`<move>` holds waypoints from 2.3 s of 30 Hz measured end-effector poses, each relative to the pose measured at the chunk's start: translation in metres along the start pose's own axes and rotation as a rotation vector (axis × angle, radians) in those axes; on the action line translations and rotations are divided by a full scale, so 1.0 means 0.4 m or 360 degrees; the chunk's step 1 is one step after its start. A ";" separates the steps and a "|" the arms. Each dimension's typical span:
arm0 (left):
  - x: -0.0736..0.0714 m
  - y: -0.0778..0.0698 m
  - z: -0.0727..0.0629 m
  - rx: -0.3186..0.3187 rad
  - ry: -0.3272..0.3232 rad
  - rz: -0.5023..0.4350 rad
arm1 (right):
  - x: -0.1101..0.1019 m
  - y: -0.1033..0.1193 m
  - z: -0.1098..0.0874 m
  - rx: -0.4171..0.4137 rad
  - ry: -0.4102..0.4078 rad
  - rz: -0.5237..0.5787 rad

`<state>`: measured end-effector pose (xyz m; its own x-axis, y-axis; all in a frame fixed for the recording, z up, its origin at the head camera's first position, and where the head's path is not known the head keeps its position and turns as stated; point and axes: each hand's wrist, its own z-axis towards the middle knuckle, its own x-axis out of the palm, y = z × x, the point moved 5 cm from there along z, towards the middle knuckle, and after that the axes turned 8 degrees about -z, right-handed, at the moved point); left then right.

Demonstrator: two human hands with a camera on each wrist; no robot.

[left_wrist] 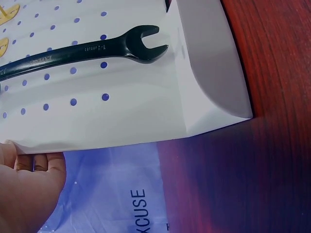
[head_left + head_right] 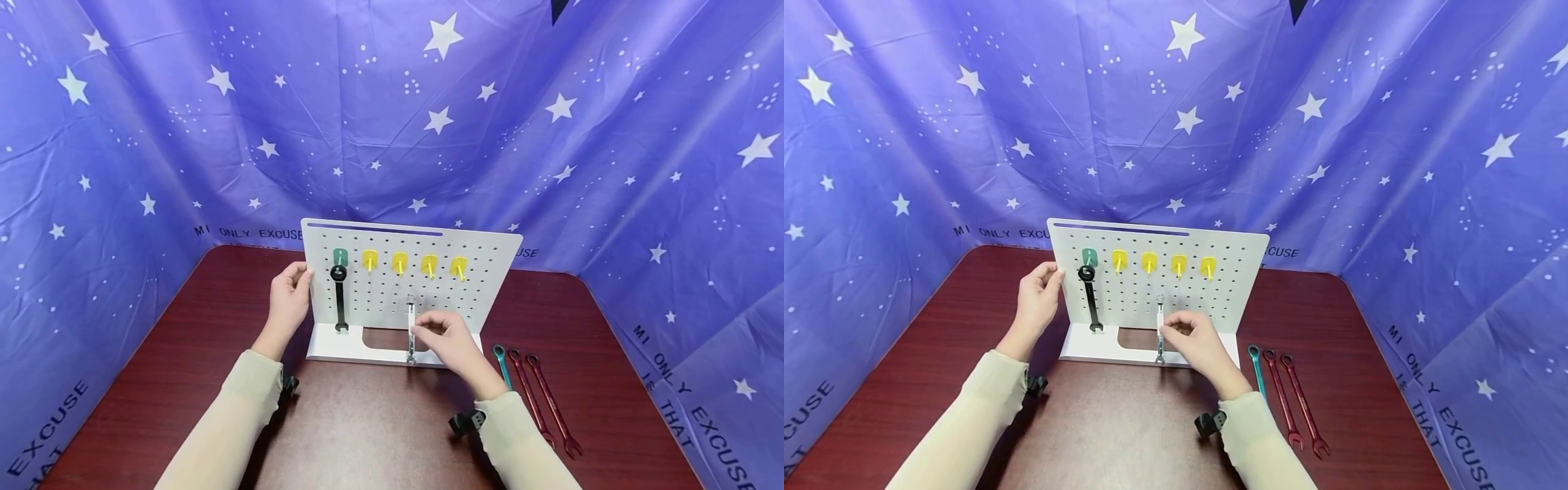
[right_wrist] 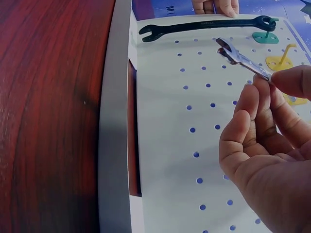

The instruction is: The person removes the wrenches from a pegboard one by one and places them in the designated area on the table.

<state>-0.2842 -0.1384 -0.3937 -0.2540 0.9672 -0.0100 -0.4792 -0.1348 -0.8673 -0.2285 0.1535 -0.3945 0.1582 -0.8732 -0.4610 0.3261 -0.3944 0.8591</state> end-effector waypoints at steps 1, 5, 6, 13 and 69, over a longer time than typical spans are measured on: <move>0.001 -0.013 -0.002 -0.0001 0.0005 0.0001 | -0.003 -0.002 -0.002 0.0012 -0.0005 -0.0003; 0.001 -0.028 -0.004 -0.0003 0.0008 0.0013 | -0.015 -0.010 -0.009 0.0066 -0.0030 -0.0014; 0.001 -0.030 -0.004 0.0000 0.0008 0.0016 | -0.018 -0.012 -0.012 0.0073 -0.0030 -0.0013; -0.001 -0.024 -0.003 0.0000 0.0000 0.0021 | -0.034 -0.026 -0.023 0.0083 -0.0009 0.0004; 0.003 -0.024 -0.002 -0.0005 -0.0005 0.0004 | -0.180 -0.221 -0.110 0.0246 -0.0234 -0.0106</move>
<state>-0.2791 -0.1356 -0.3858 -0.2580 0.9661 -0.0106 -0.4758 -0.1366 -0.8689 -0.2276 0.2638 -0.4471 -0.0002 -0.8718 -0.4899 0.1828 -0.4817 0.8570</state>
